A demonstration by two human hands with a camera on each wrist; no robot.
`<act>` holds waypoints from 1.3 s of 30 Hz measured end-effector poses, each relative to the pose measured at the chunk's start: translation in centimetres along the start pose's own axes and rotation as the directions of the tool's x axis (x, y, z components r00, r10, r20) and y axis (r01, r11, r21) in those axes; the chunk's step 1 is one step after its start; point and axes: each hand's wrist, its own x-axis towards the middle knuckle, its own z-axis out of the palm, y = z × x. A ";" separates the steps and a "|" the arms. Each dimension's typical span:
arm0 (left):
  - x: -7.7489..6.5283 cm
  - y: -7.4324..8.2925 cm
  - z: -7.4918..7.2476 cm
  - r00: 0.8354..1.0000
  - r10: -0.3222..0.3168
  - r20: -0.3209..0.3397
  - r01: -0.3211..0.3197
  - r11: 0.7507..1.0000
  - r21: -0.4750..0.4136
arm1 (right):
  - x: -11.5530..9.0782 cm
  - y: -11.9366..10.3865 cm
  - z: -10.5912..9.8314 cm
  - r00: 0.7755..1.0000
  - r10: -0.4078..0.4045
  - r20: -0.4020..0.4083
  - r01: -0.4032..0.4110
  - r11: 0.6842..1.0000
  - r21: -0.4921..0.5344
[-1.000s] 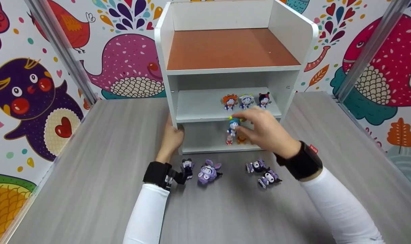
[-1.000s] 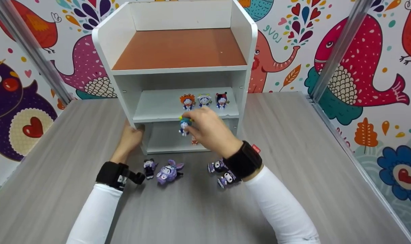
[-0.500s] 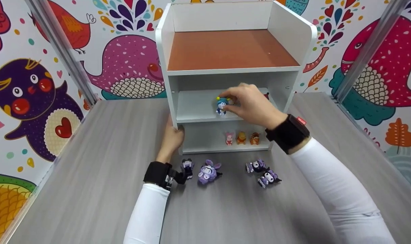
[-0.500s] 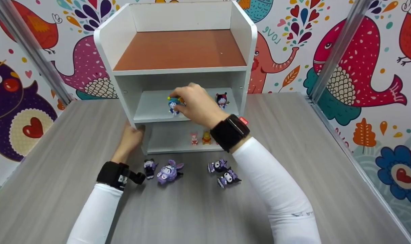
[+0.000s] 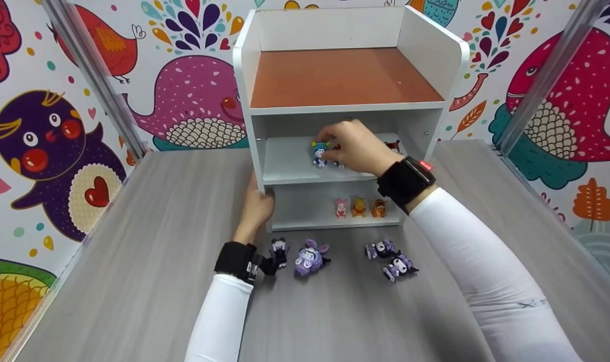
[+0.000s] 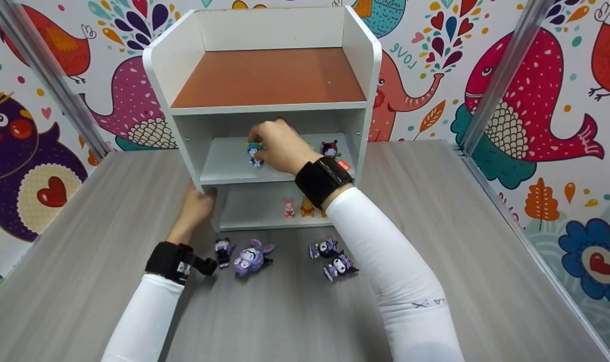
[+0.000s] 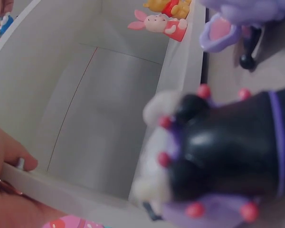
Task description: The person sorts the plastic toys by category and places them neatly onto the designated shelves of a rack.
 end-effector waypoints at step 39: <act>0.1 0.0 -0.1 1.000 0.007 -0.002 -0.007 1.000 -0.009 | 1.4 0.2 1.6 0.994 0.091 0.059 -0.086 0.993 -0.087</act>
